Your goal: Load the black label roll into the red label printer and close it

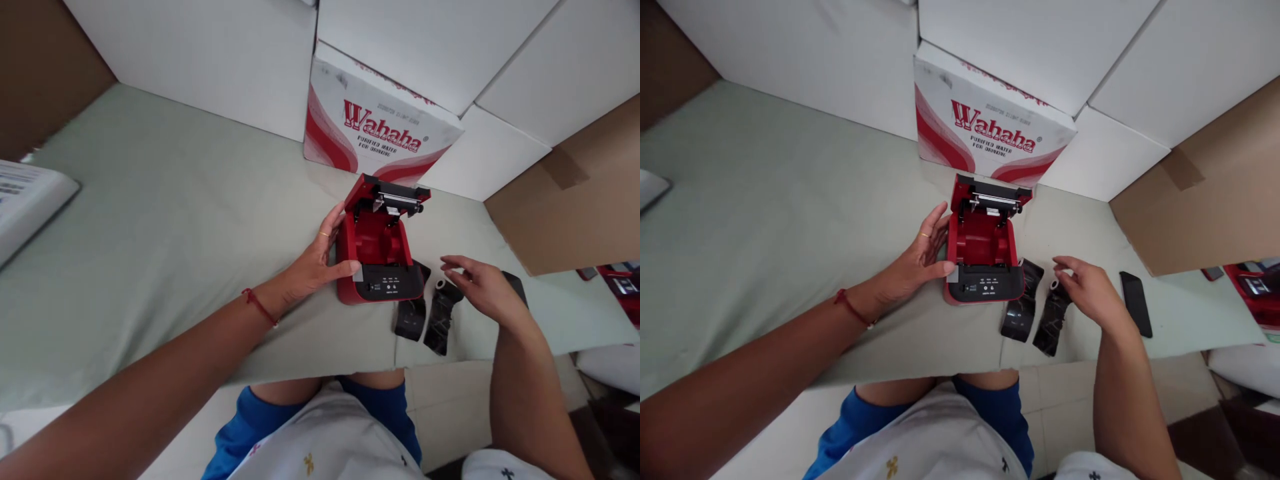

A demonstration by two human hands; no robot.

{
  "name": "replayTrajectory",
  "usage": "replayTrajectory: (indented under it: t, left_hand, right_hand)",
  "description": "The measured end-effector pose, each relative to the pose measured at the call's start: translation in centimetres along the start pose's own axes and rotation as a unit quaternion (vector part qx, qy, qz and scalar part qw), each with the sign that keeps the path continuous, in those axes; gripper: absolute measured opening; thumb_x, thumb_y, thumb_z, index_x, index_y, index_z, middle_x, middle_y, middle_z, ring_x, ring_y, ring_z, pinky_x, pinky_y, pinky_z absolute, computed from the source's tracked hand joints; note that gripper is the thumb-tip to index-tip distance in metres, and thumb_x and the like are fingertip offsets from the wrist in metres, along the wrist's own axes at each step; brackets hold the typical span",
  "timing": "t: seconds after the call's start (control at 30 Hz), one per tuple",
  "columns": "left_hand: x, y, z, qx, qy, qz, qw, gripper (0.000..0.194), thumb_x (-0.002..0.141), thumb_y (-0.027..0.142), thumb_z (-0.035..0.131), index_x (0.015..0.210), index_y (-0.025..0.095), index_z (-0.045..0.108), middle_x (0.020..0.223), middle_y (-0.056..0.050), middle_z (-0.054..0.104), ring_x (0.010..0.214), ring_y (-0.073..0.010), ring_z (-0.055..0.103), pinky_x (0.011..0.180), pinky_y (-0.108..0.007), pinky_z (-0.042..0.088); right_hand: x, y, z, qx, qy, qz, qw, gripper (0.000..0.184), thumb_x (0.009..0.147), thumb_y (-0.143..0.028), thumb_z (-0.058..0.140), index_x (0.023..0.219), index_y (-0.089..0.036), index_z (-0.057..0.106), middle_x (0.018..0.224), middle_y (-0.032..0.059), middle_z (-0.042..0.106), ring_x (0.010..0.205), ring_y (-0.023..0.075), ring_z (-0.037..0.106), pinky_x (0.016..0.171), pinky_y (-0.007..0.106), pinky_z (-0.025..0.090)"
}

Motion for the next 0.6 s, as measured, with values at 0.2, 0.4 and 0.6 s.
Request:
replayTrajectory:
  t: [0.2, 0.4, 0.6]
  left_hand:
    - [-0.1, 0.4, 0.2, -0.003, -0.011, 0.006, 1.0, 0.124, 0.081, 0.067, 0.089, 0.176, 0.047, 0.011, 0.188, -0.002, 0.011, 0.176, -0.0365, 0.005, 0.144, -0.061, 0.011]
    - [0.2, -1.2, -0.6, -0.035, 0.041, 0.019, 0.998, 0.087, 0.1, 0.071, 0.062, 0.173, 0.046, 0.022, 0.183, -0.003, 0.029, 0.174, -0.0319, 0.02, 0.144, -0.059, 0.011]
    - [0.4, -1.8, -0.9, -0.022, 0.062, 0.013, 0.998, 0.073, 0.103, 0.066, 0.059, 0.168, 0.045, 0.033, 0.181, -0.002, 0.034, 0.172, -0.0302, 0.026, 0.142, -0.059, 0.022]
  right_hand:
    - [-0.9, 4.1, 2.6, -0.024, -0.012, -0.001, 1.0, 0.048, 0.089, -0.042, 0.062, 0.128, -0.022, 0.081, 0.118, 0.0131, 0.084, 0.089, 0.0294, 0.079, 0.086, 0.045, 0.064]
    - [-4.5, 0.6, -0.9, 0.004, -0.166, -0.135, 0.977, 0.035, 0.099, -0.045, 0.065, 0.124, -0.029, 0.084, 0.121, 0.0078, 0.086, 0.102, 0.0282, 0.083, 0.089, 0.038, 0.068]
    - [-7.3, -9.3, -9.2, -0.005, -0.099, -0.391, 0.915, 0.046, 0.106, -0.042, 0.064, 0.152, -0.045, 0.067, 0.132, -0.001, 0.083, 0.105, 0.025, 0.084, 0.084, 0.031, 0.07]
Point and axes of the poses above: each hand's wrist, its own x-axis towards the middle knuckle, its own z-axis out of the palm, y = z × x, the point moved 5 cm from there along x, towards the middle knuckle
